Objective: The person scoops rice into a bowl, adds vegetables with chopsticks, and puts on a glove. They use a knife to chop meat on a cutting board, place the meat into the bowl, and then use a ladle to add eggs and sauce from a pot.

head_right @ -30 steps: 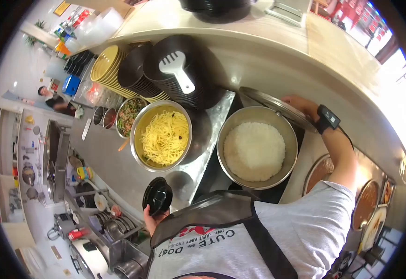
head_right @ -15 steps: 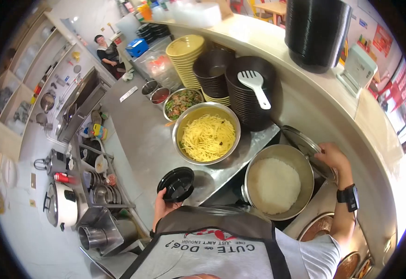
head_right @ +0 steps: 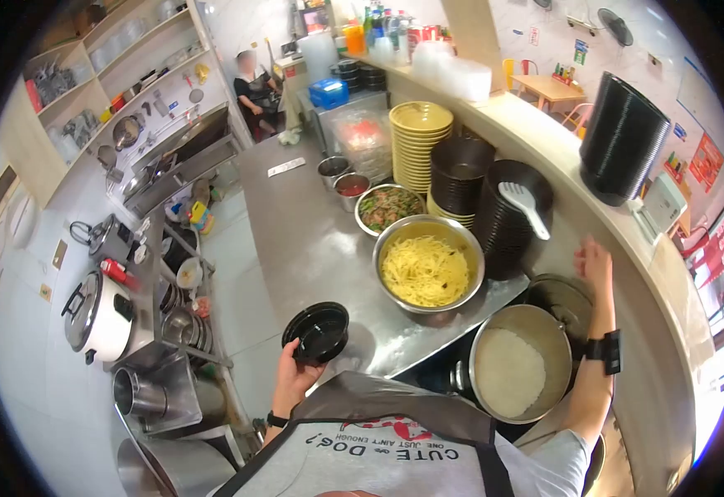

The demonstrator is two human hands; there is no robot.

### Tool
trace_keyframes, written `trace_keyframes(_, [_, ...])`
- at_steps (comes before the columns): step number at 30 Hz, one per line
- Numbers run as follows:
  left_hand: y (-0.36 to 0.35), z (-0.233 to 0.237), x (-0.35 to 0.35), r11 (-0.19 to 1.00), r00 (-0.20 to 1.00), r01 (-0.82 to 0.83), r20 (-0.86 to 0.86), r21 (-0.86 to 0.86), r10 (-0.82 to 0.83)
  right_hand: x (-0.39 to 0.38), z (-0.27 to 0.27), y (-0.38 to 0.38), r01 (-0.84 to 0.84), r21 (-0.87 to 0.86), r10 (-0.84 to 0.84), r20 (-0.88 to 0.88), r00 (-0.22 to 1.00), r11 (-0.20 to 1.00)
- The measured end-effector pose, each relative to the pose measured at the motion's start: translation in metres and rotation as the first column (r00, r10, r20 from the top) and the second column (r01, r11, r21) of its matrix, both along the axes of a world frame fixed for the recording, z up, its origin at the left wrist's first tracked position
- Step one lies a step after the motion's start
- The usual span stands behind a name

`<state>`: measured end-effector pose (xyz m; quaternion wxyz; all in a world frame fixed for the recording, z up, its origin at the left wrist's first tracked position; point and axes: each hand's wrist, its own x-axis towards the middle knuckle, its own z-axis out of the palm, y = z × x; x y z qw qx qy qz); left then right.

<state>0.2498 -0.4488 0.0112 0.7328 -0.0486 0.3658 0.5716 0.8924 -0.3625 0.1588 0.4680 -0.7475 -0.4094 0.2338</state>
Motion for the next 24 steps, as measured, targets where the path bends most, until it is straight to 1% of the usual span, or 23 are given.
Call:
trace_keyframes(1, [-0.002,-0.004,-0.004,1.0,1.0,-0.018,0.004,0.023,0.018,-0.035,0.022,0.009,-0.03,0.005,0.03,-0.168,0.985,1.0])
trace_keyframes(2, [-0.003,-0.011,-0.008,1.0,1.0,-0.027,0.011,-0.006,0.027,-0.066,0.037,0.018,-0.062,0.015,0.064,-0.333,0.941,0.998])
trace_keyframes(3, [-0.005,-0.01,-0.011,0.999,1.0,-0.017,0.024,-0.03,0.017,-0.086,0.045,0.028,-0.085,0.014,0.084,-0.342,0.936,0.996])
trace_keyframes(5, [-0.008,-0.015,-0.016,1.0,0.997,0.002,0.077,-0.008,-0.001,-0.121,0.057,0.043,-0.256,-0.156,0.173,-0.41,0.896,0.954])
trace_keyframes(6, [-0.012,-0.013,-0.017,1.0,0.997,-0.019,0.073,-0.016,0.021,-0.147,0.065,0.045,-0.223,-0.198,0.118,-0.436,0.892,0.955])
trace_keyframes(7, [-0.013,-0.009,-0.018,1.0,0.998,-0.01,0.062,-0.019,0.011,-0.149,0.056,0.055,-0.241,-0.205,0.131,-0.437,0.89,0.949])
trace_keyframes(10, [-0.015,-0.003,-0.024,1.0,0.998,-0.009,0.069,-0.023,0.01,-0.101,0.005,0.106,-0.342,-0.215,0.173,-0.556,0.813,0.915])
trace_keyframes(11, [-0.016,-0.002,-0.027,0.999,0.997,-0.002,0.079,-0.034,0.005,-0.107,0.005,0.106,-0.345,-0.22,0.173,-0.558,0.812,0.912])
trace_keyframes(13, [-0.013,-0.006,-0.031,1.0,0.998,-0.012,0.067,-0.025,0.014,-0.113,0.002,0.097,-0.219,0.023,0.173,-0.695,0.698,0.976])
trace_keyframes(14, [-0.013,-0.009,-0.034,1.0,0.998,-0.017,0.058,-0.016,0.018,-0.136,0.013,0.08,-0.124,0.051,0.123,-0.701,0.702,0.991])
trace_keyframes(15, [-0.013,-0.012,-0.038,0.999,0.998,-0.003,0.055,-0.036,0.005,-0.151,0.009,0.066,-0.109,0.031,0.099,-0.705,0.702,0.994])
trace_keyframes(16, [-0.01,-0.016,-0.041,0.999,0.999,-0.017,0.041,-0.041,0.019,-0.157,0.004,0.046,-0.131,0.219,0.247,-0.666,0.704,0.967])
trace_keyframes(17, [-0.006,-0.019,-0.04,0.999,0.999,-0.015,0.031,-0.044,0.017,-0.162,0.002,0.022,-0.144,0.398,0.374,-0.592,0.714,0.906])
trace_keyframes(18, [-0.002,-0.022,-0.042,0.999,1.0,0.016,0.024,-0.047,-0.015,-0.174,-0.007,0.002,-0.082,0.532,0.408,-0.532,0.741,0.843])
trace_keyframes(19, [0.001,-0.024,-0.042,0.995,0.996,0.08,0.033,-0.057,-0.078,-0.179,-0.017,-0.023,-0.084,0.597,0.46,-0.512,0.725,0.797])
trace_keyframes(20, [0.004,-0.025,-0.041,0.995,0.995,0.09,0.041,-0.05,-0.088,-0.193,-0.014,-0.047,-0.027,0.522,0.356,-0.541,0.762,0.852])
trace_keyframes(21, [0.008,-0.026,-0.039,0.993,0.993,0.108,0.044,-0.051,-0.106,-0.196,-0.02,-0.068,-0.014,0.482,0.327,-0.571,0.753,0.876])
trace_keyframes(22, [0.012,-0.025,-0.037,0.98,0.982,0.186,0.036,-0.07,-0.184,-0.192,-0.028,-0.088,0.006,0.482,0.334,-0.617,0.713,0.876])
trace_keyframes(23, [0.016,-0.014,-0.029,0.959,0.963,0.27,0.035,-0.089,-0.268,-0.189,-0.034,-0.103,0.046,0.533,0.348,-0.613,0.709,0.845])
trace_keyframes(24, [0.017,0.004,-0.018,0.943,0.942,0.332,-0.033,-0.03,-0.333,-0.175,-0.044,-0.119,0.125,0.448,0.209,-0.624,0.753,0.885])
